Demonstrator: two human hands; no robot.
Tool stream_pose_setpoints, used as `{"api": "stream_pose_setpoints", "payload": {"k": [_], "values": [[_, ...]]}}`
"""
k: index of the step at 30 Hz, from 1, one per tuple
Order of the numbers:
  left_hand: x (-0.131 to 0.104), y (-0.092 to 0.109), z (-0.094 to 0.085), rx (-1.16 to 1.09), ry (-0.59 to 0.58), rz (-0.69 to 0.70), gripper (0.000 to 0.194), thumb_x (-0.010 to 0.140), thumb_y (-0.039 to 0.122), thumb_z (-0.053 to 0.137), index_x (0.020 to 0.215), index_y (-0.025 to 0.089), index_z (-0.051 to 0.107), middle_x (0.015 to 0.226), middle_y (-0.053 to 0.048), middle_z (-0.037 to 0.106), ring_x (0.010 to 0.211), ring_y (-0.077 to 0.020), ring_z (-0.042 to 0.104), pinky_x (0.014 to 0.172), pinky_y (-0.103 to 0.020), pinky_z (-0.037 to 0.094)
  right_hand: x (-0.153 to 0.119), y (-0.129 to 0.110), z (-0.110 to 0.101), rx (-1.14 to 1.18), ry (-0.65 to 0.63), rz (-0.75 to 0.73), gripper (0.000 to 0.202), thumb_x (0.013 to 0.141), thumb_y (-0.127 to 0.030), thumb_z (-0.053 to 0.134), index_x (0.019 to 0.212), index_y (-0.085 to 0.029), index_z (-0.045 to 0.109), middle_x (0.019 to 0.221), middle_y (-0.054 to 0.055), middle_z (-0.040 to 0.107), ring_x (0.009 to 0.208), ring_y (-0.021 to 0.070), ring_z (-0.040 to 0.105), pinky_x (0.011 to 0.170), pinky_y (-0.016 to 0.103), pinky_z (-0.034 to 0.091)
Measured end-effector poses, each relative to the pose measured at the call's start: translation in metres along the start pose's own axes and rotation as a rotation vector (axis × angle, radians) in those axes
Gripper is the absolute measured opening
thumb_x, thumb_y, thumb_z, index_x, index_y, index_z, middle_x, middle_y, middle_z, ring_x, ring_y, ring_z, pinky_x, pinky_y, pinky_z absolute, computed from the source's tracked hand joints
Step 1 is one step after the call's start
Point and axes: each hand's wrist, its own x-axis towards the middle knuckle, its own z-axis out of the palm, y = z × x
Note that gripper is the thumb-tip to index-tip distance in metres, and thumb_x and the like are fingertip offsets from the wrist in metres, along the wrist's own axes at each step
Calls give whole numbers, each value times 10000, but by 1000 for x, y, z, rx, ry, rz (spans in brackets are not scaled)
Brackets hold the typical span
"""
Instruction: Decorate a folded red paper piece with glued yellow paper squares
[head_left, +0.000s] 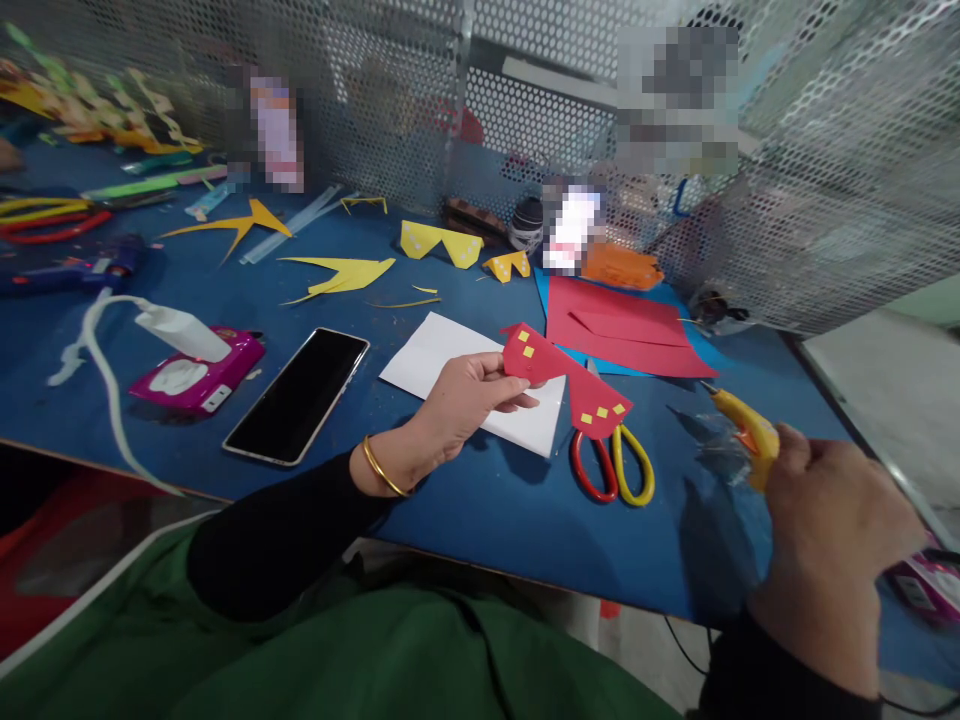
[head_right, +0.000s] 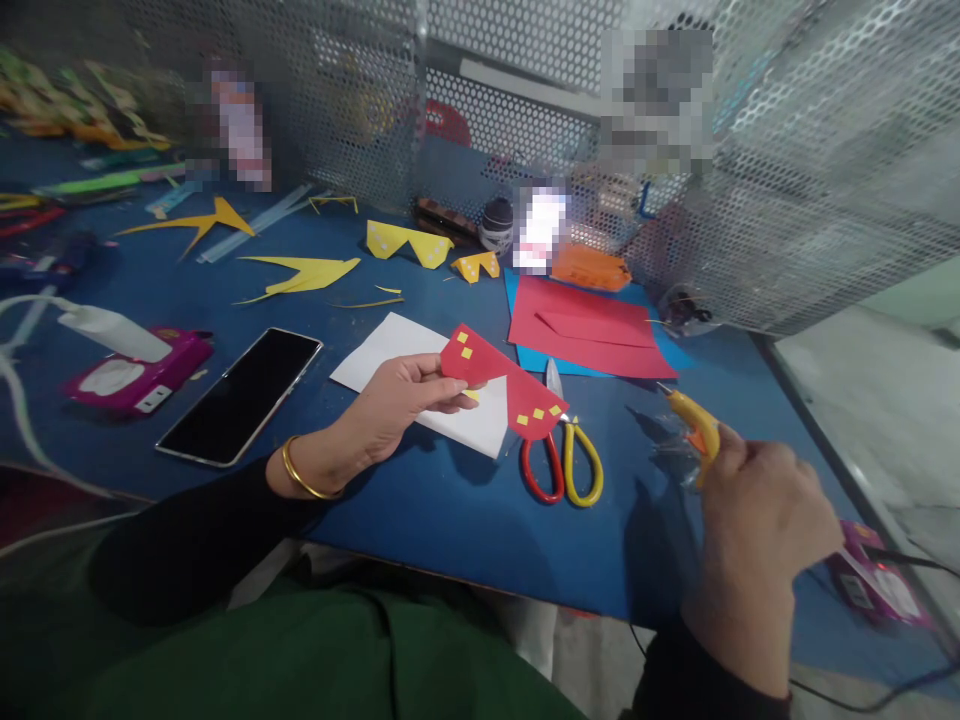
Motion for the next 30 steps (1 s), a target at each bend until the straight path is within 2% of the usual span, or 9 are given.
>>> {"api": "stream_pose_setpoints", "payload": {"k": [2, 4, 6, 9, 12, 15, 22, 25, 30], "values": [[-1, 0, 1, 15, -16, -4, 141, 796, 199, 710, 923, 176, 766, 976, -67, 795, 768, -148, 752, 761, -275, 527, -6, -22, -11, 21, 56, 48, 419, 897, -487, 502, 1011, -199, 784, 925, 247, 728, 833, 402, 693, 625, 480, 404], [-2, 1, 2, 42, -35, -3, 142, 795, 189, 705, 922, 171, 766, 958, -67, 797, 757, -145, 751, 747, -268, 525, -11, -52, -21, 380, 23, -107, 326, 885, -460, 595, 1012, -219, 774, 955, 154, 765, 905, 314, 714, 767, 422, 482], [-3, 1, 3, 57, -53, 5, 129, 789, 174, 701, 902, 168, 764, 891, -53, 792, 738, -140, 746, 736, -262, 530, -12, -85, -27, 670, -166, -251, 269, 857, -445, 666, 977, -228, 769, 983, 91, 779, 952, 257, 717, 869, 371, 499], [-4, 1, 5, 51, -74, 16, 114, 776, 161, 703, 875, 166, 761, 800, -24, 771, 698, -130, 729, 741, -268, 550, -7, -128, -28, 772, -462, -380, 323, 769, -511, 724, 906, -221, 763, 949, 67, 776, 864, 230, 694, 730, 323, 509], [-4, 2, 6, 38, -91, 22, 129, 768, 165, 710, 885, 164, 763, 818, -24, 771, 698, -126, 721, 762, -281, 568, -2, -154, -21, 790, -678, -407, 363, 710, -529, 763, 854, -196, 738, 832, 49, 747, 607, 146, 582, 542, 271, 427], [-4, 1, 6, 43, -101, 18, 119, 765, 171, 708, 872, 166, 759, 807, -23, 762, 699, -129, 722, 774, -290, 573, -1, -164, -14, 785, -742, -371, 343, 684, -503, 789, 758, -186, 685, 643, -10, 655, 467, 82, 425, 464, 247, 346], [-2, -6, 3, 171, -107, 66, 97, 775, 208, 683, 836, 185, 754, 782, -25, 747, 715, -148, 726, 790, -307, 559, -11, -164, -11, 845, -881, -315, 324, 778, -505, 701, 728, -188, 658, 496, -56, 514, 432, 85, 418, 436, 231, 325], [-2, -7, 3, 172, -121, 49, 85, 769, 219, 691, 824, 190, 749, 776, -27, 750, 727, -155, 729, 779, -309, 559, -12, -163, -8, 805, -832, -339, 341, 820, -505, 636, 692, -190, 631, 479, -66, 440, 430, 76, 346, 426, 228, 270], [-2, -4, 4, 125, -126, 24, 59, 760, 204, 705, 794, 176, 745, 770, -19, 739, 690, -132, 716, 753, -283, 555, -12, -161, -2, 741, -693, -462, 376, 903, -460, 521, 656, -191, 607, 530, -29, 495, 491, 100, 405, 479, 248, 289]]}}
